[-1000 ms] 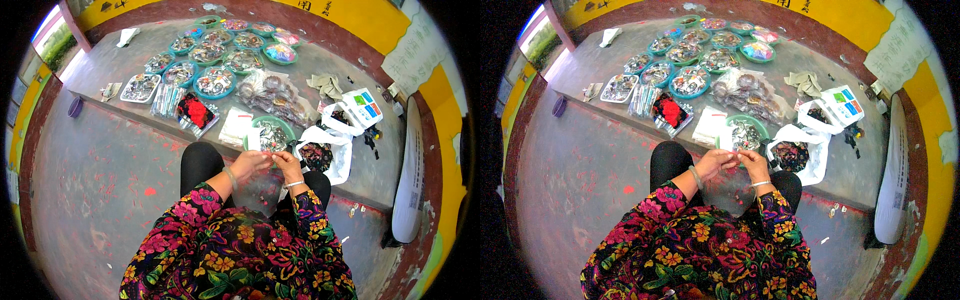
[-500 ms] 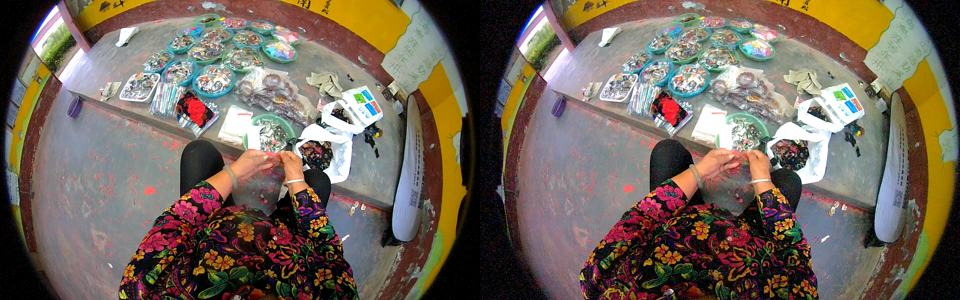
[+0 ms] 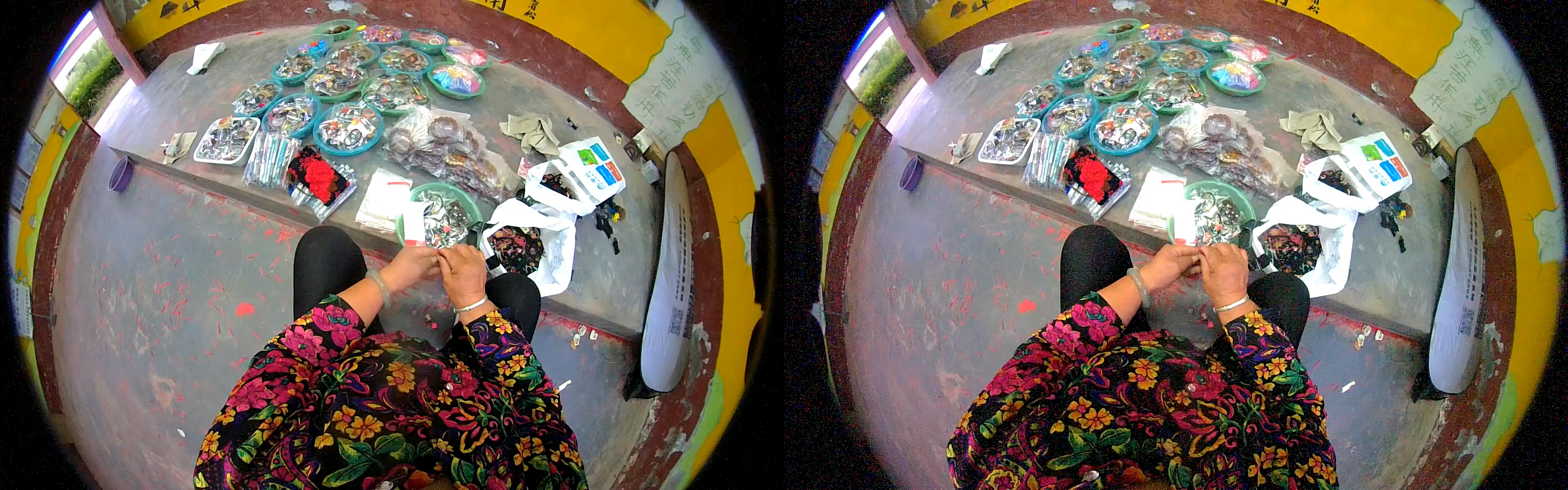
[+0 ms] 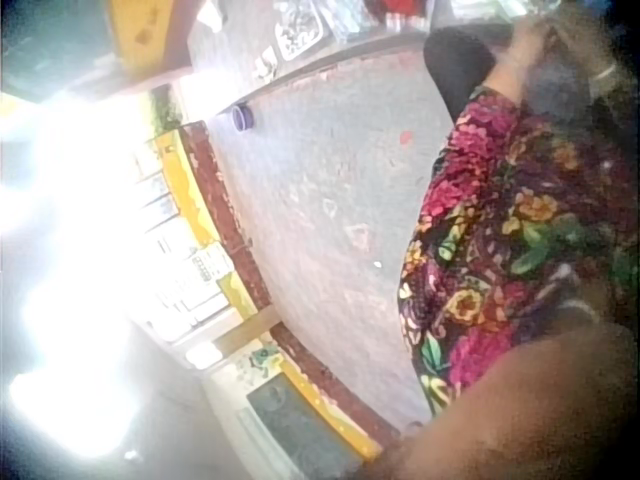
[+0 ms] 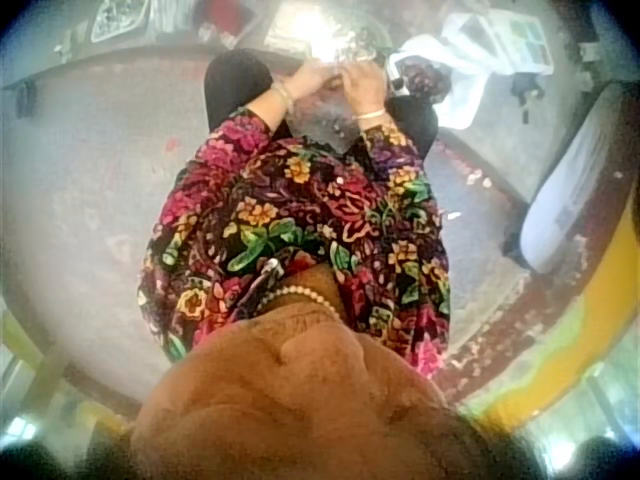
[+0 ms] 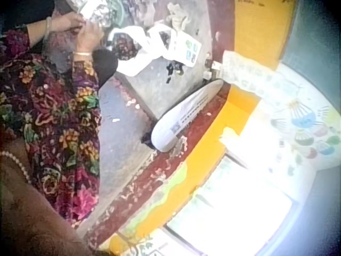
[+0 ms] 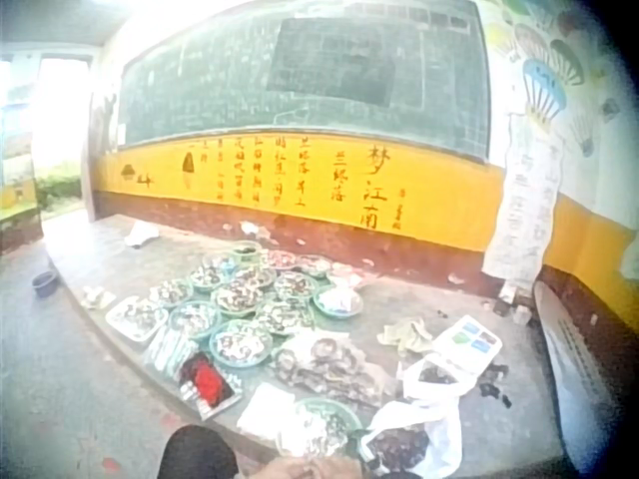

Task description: The person sits on the floor and packs small hair accessories into clear plastic bags. They pick up items from a white bag, place them into a bag, and seal it. The person repeats this process for multiple items, placing the finished packages into a green bowl.

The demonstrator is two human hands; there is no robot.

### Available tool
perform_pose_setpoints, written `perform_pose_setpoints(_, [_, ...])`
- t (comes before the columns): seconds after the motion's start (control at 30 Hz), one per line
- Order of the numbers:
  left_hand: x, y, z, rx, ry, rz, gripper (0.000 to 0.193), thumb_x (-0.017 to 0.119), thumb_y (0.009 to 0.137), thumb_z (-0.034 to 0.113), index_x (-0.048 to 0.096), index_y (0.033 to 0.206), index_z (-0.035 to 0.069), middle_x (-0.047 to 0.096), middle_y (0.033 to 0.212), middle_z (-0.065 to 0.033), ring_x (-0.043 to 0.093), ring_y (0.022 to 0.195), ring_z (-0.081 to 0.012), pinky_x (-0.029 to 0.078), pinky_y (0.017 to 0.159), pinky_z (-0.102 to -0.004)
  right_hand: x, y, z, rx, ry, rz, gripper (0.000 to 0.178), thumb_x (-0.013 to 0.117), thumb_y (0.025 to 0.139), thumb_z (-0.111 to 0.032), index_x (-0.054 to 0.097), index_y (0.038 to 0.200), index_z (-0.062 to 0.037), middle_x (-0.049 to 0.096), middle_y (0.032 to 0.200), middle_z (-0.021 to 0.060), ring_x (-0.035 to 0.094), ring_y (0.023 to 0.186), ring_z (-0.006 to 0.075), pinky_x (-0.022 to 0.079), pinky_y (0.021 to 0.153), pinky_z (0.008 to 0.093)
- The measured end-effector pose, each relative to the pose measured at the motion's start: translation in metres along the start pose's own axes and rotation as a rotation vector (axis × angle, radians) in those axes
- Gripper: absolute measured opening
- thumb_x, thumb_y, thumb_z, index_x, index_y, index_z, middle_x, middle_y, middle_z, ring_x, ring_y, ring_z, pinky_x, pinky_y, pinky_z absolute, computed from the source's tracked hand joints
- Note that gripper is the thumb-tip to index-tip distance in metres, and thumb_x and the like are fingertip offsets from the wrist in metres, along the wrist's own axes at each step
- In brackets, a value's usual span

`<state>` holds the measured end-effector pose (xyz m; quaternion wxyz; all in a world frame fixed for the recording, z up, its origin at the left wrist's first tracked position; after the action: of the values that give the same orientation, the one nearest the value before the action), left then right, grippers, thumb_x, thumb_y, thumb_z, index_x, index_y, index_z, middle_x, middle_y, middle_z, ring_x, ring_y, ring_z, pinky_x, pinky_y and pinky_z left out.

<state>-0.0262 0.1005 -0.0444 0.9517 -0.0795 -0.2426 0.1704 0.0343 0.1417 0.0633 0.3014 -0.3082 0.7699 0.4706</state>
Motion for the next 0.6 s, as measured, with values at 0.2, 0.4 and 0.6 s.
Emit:
perform_pose_setpoints(0.2, [-0.005, 0.002, -0.001, 0.093, 0.280, 0.007, 0.020, 0.045, 0.088, 0.005, 0.057, 0.101, -0.003, 0.058, 0.083, -0.0039, 0.052, 0.072, -0.0104, 0.044, 0.067, -0.0246, 0.004, -0.002, -0.003, -0.032, -0.063, -0.034, 0.005, 0.060, 0.071, -0.015, 0.058, 0.072, -0.0103, 0.053, 0.071, 0.0039, 0.052, 0.072, 0.0235, 0.038, 0.065, 0.0362])
perform_pose_setpoints(0.4, [-0.003, 0.001, 0.005, 0.289, 0.677, 0.024, 0.016, 0.048, 0.085, 0.005, 0.058, 0.097, -0.001, 0.061, 0.079, -0.0088, 0.054, 0.071, -0.0136, 0.045, 0.065, -0.0279, 0.012, -0.005, -0.014, -0.155, -0.212, -0.089, 0.009, 0.057, 0.069, -0.015, 0.052, 0.062, -0.0112, 0.050, 0.066, 0.0035, 0.051, 0.068, 0.0217, 0.036, 0.061, 0.0360])
perform_pose_setpoints(0.6, [0.001, -0.003, 0.010, 0.310, 0.852, 0.016, 0.016, 0.052, 0.082, 0.006, 0.058, 0.095, 0.002, 0.060, 0.075, -0.0145, 0.057, 0.068, -0.0191, 0.045, 0.063, -0.0311, 0.010, -0.005, -0.019, -0.165, -0.200, -0.083, 0.009, 0.057, 0.067, -0.014, 0.051, 0.061, -0.0108, 0.049, 0.066, 0.0036, 0.050, 0.068, 0.0218, 0.035, 0.062, 0.0361])
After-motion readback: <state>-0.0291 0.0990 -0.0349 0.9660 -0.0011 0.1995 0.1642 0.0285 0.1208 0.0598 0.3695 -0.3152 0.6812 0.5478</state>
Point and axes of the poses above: each hand's wrist, its own y-axis towards the middle knuckle, its own x-axis out of the palm, z = x × y, the point moved 10 cm from there along y, towards the middle knuckle
